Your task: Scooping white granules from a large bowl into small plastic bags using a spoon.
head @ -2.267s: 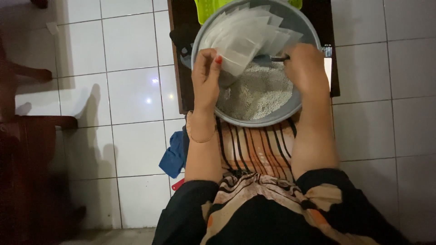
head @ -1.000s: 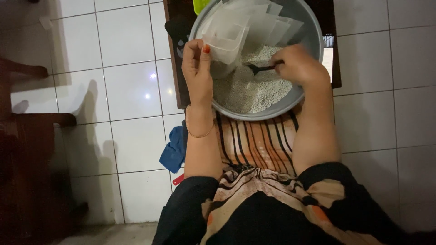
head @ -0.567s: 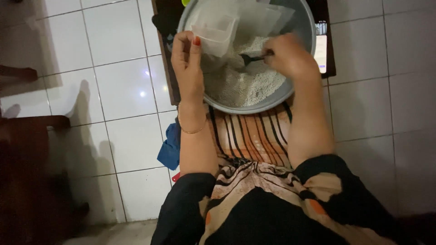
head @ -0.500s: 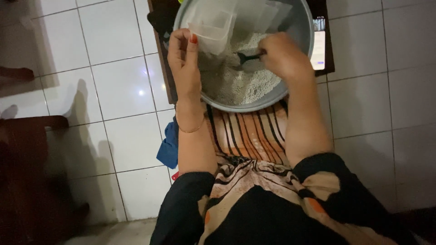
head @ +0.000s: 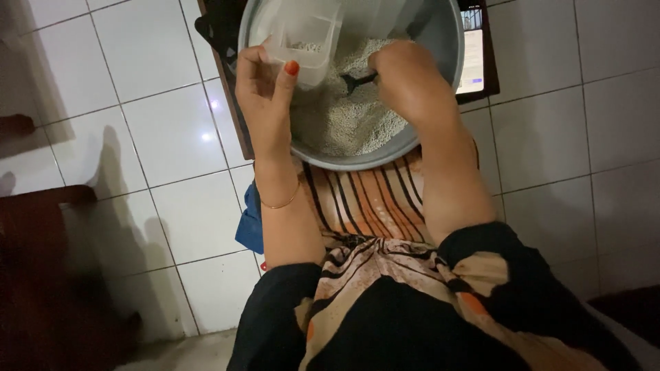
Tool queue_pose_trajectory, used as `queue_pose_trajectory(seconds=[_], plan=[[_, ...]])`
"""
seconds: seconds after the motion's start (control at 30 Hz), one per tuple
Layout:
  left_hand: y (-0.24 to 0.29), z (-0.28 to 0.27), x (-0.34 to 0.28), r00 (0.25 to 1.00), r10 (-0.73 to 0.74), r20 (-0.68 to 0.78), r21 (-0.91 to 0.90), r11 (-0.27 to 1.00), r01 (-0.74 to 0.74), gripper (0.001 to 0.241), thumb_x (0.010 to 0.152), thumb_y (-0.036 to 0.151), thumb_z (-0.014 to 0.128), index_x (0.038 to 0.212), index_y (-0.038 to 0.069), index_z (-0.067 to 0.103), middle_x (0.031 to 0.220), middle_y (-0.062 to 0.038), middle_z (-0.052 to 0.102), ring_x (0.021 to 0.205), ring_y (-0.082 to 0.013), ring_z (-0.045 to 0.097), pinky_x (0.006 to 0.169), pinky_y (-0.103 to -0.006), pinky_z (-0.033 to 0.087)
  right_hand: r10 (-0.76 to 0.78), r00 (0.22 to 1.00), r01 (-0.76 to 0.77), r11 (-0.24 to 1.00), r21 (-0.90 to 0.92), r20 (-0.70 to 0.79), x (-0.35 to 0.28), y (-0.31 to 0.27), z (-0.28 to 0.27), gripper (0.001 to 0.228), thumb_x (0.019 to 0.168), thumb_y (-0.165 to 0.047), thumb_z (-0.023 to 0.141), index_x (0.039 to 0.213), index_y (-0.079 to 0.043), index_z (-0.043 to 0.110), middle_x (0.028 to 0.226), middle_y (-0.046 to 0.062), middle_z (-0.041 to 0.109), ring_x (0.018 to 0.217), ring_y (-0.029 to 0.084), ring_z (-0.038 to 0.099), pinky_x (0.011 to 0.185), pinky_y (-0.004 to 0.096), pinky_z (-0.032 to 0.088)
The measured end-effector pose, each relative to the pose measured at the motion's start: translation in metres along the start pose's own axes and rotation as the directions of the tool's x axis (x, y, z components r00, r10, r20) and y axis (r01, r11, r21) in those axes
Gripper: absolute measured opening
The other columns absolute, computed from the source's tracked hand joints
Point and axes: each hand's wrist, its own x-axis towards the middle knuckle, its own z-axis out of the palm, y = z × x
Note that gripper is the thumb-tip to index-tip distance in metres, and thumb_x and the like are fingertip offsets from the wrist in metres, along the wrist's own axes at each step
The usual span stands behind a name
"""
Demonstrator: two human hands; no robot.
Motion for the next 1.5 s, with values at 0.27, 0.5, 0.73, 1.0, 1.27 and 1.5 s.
queue_pose_trajectory(seconds=[0.27,0.5,0.73,1.0,1.27,1.5], plan=[[0.007,0.002,-0.001,1.000,-0.015,-0.017,0.040,0.999,0.016,0.023,0.103,0.035,0.066,0.106,0.018,0.050,0.102,0.005,0.053,0.095,-0.0094,0.049,0.086,-0.0231,0.039,-0.006,1.000,0.004,0.986,0.169,0.011,-0.006,0.007,-0.013,0.022,0.097,0.006,0.061,0.114,0.003,0.074,0.113,0.024,0.071,0.092,0.038,0.071,0.076,0.047,0.059],[0.009,0.004,-0.002,0.998,-0.032,-0.063,0.089,0.995,0.037,0.026,0.101,0.039,0.068,0.104,0.018,0.052,0.098,0.007,0.052,0.091,-0.0085,0.045,0.083,-0.0218,0.035,-0.097,0.995,0.094,0.985,0.144,0.016,0.006,0.010,0.012,0.034,0.092,0.004,0.058,0.123,0.000,0.074,0.114,0.028,0.069,0.102,0.043,0.067,0.081,0.051,0.054],[0.002,-0.001,0.001,0.998,-0.040,-0.058,0.052,0.998,0.043,0.026,0.101,0.040,0.068,0.101,0.018,0.053,0.095,0.007,0.050,0.088,-0.0083,0.043,0.081,-0.0223,0.032,-0.059,0.997,0.047,0.969,0.241,0.045,0.011,0.002,0.020,0.023,0.087,0.014,0.050,0.083,0.001,0.069,0.072,0.014,0.053,0.061,0.028,0.051,0.052,0.042,0.036],[0.007,0.002,0.002,0.997,-0.051,-0.056,0.058,0.997,0.054,0.025,0.100,0.037,0.068,0.098,0.018,0.053,0.094,0.008,0.051,0.086,-0.0079,0.042,0.081,-0.0218,0.032,-0.087,0.996,0.084,0.966,0.243,0.002,0.014,0.001,0.023,0.046,0.081,0.022,0.050,0.113,0.001,0.076,0.094,0.022,0.069,0.079,0.034,0.066,0.060,0.042,0.048],[-0.003,-0.005,0.001,0.998,-0.054,-0.043,0.004,0.999,0.054,0.023,0.101,0.036,0.070,0.102,0.019,0.055,0.108,0.005,0.060,0.097,-0.0089,0.050,0.085,-0.0222,0.036,-0.142,0.990,0.138,0.967,0.216,0.001,0.008,0.008,0.005,0.034,0.089,0.004,0.060,0.116,-0.007,0.079,0.110,0.021,0.074,0.102,0.038,0.068,0.082,0.048,0.054],[-0.010,-0.010,-0.001,0.998,-0.039,-0.046,-0.004,0.999,0.039,0.022,0.101,0.034,0.071,0.103,0.018,0.056,0.120,-0.002,0.064,0.110,-0.0142,0.056,0.094,-0.0249,0.039,-0.390,0.899,0.419,0.898,0.133,-0.197,-0.007,0.040,-0.003,0.017,0.097,-0.002,0.067,0.110,-0.001,0.079,0.100,0.015,0.074,0.091,0.031,0.067,0.074,0.045,0.047]])
